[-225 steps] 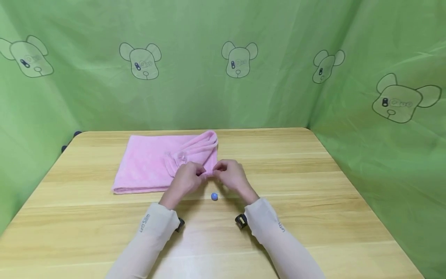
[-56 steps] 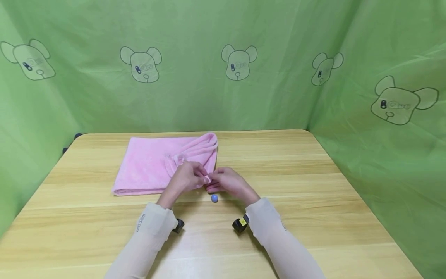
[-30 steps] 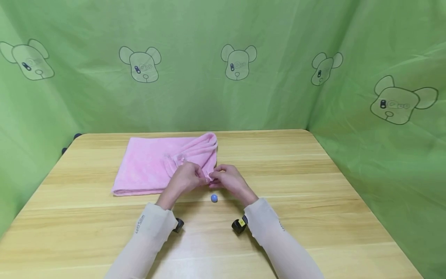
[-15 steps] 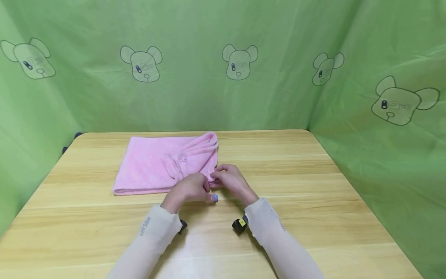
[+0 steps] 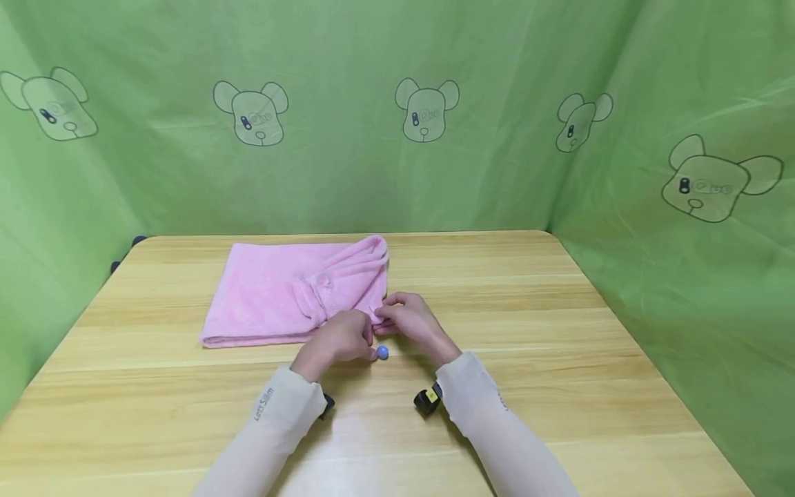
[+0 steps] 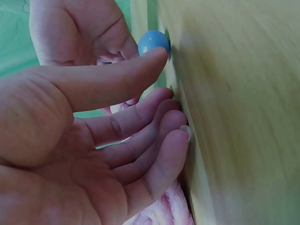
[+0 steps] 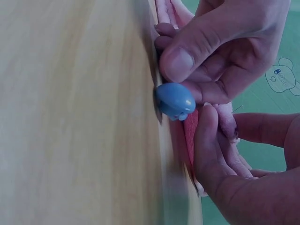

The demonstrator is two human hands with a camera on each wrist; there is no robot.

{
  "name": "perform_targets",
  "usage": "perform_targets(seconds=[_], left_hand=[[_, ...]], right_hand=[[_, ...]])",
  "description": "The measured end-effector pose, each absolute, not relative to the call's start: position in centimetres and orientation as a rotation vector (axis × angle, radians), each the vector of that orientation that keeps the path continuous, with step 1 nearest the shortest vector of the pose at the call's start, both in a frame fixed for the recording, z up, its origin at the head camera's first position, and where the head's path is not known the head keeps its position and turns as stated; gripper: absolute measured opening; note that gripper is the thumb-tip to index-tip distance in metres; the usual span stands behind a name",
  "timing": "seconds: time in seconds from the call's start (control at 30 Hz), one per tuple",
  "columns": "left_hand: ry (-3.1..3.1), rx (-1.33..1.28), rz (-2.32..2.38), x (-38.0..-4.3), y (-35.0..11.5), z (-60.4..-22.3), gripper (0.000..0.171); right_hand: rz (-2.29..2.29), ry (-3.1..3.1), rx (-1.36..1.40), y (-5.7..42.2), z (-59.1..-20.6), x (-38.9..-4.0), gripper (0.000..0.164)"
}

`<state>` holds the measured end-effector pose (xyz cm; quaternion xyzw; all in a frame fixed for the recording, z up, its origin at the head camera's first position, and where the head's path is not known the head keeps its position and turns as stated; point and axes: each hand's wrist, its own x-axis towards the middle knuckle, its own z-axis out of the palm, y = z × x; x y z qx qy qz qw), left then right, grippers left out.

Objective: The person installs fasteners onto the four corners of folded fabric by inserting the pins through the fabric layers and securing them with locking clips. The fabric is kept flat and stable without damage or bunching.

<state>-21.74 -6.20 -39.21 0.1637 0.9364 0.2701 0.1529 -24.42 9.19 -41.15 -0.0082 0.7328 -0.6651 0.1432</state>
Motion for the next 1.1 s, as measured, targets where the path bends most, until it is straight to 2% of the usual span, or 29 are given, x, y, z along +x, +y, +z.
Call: perform_targets(seconds=[0.27, 0.77, 1.1], left_hand=[[2.669, 0.489, 0.765, -21.6, -5.7, -39.5, 0.033], [2.682, 0.529, 0.824, -21.9, -6.7, -39.5, 0.019], [2.738, 0.427, 0.963, -22.4, -7.5, -38.7, 0.016]], right_hand=[[-1.885, 2.165, -0.052, 9.4, -41.2, -24.5, 0.015], [-1.892, 2.147, -0.042, 9.4, -41.1, -24.5, 0.016], [-1.89, 2.145, -0.057, 9.3, -41.2, -24.5, 0.013]])
